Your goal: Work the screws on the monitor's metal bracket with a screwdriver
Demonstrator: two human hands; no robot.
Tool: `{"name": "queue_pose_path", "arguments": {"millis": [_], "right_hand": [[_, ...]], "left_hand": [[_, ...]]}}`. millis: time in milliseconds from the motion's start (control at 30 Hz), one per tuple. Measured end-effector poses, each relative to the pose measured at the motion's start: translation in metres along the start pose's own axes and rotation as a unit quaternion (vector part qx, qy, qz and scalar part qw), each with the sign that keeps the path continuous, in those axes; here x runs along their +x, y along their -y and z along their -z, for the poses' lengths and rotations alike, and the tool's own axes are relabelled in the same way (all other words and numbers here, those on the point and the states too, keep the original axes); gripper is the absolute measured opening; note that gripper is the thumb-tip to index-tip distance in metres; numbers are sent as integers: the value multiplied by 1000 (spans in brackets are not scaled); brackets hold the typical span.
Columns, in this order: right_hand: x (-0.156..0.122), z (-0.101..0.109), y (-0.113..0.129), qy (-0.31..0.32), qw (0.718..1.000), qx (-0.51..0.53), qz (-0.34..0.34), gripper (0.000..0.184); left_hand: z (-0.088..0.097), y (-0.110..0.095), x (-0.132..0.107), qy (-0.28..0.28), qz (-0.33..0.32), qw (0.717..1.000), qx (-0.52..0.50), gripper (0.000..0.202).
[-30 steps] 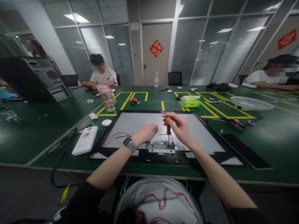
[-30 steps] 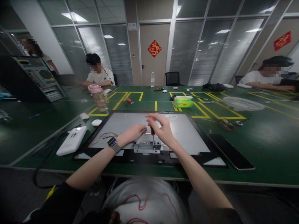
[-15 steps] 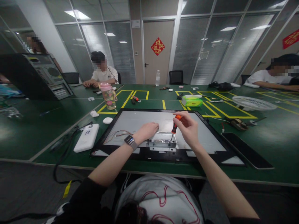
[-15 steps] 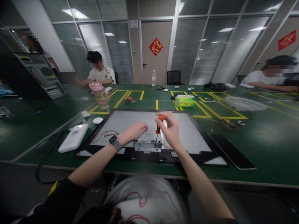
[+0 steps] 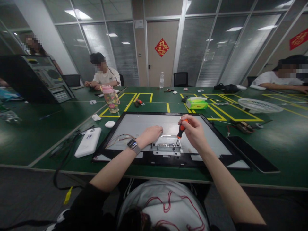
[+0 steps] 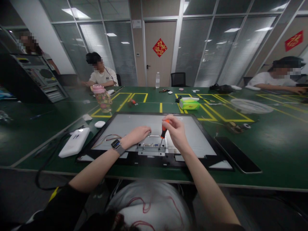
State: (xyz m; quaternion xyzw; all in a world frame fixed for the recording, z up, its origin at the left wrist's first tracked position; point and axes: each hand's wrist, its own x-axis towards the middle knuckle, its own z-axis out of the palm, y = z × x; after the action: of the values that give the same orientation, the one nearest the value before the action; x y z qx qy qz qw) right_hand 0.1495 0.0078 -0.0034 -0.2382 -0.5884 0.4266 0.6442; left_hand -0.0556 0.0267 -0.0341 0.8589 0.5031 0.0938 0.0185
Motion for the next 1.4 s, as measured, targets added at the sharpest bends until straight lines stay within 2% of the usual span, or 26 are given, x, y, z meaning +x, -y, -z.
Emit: {"name": "queue_pose_path", "arguments": {"millis": [167,333,500,667,867,1200,1300,1400], "right_hand": [[0,-1,5,50,994,65,-65,23],[-1,-4,9,68,991,84,-75,25],[-2,-3,10,115,982,104,-109,33],[-2,-2,6,83,991,75,-76,23],[0,-1,4,37,997,44,-47,20],[-3,-2,10,130,979,108,-109,29],[-3,-1,9,131,980,109,-102,26],[-2,-1,9,103,987,91,-79,22]], "left_hand": [[-1,1,1,-3,-2,1000,0,32],[0,-1,2,4,8,1000,-3,32],[2,-2,1,5,10,1000,-8,33],[0,0,1,-2,-3,1000,-2,31],[-2,3,1,-5,-8,1000,3,31],[1,0,2,9,5,1000,7,31],[2,-1,1,12,6,1000,13,31],[2,-1,1,8,0,1000,11,32]]}}
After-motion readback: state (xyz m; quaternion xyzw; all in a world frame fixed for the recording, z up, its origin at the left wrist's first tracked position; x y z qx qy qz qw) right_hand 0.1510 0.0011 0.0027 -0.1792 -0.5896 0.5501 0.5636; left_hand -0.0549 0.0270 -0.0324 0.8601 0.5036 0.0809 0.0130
